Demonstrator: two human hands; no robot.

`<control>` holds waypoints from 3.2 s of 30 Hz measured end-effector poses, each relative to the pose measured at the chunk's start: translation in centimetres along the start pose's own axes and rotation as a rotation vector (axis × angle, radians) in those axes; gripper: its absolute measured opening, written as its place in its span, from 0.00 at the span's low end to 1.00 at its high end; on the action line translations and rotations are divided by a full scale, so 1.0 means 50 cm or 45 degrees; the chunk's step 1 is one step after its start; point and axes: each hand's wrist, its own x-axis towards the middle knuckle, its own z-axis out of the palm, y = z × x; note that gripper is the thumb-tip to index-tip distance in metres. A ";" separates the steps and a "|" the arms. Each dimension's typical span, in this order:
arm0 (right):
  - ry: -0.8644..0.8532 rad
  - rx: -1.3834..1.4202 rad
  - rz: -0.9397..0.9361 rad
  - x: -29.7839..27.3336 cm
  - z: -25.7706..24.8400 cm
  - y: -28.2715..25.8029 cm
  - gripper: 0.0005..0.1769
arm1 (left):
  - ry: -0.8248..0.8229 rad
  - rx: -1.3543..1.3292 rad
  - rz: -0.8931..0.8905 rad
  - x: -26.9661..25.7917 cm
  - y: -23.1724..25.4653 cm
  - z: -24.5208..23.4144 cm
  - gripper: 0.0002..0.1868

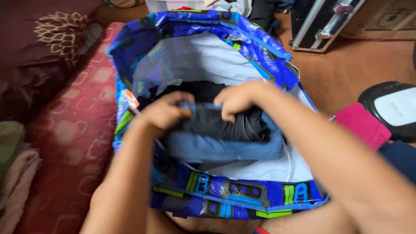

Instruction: The person folds various items of clothing by hand and places them inside a large blue patterned bag on the floor.

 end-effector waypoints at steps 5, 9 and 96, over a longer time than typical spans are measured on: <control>-0.236 -0.102 0.460 0.050 0.199 0.000 0.26 | -0.133 0.919 -0.769 0.027 -0.093 0.134 0.34; -0.375 -0.102 0.394 0.092 0.261 0.013 0.24 | -0.417 1.319 -0.491 0.062 -0.079 0.205 0.33; 0.890 2.000 -0.559 0.003 -0.015 -0.019 0.33 | 0.437 -0.049 0.586 0.144 0.109 -0.006 0.18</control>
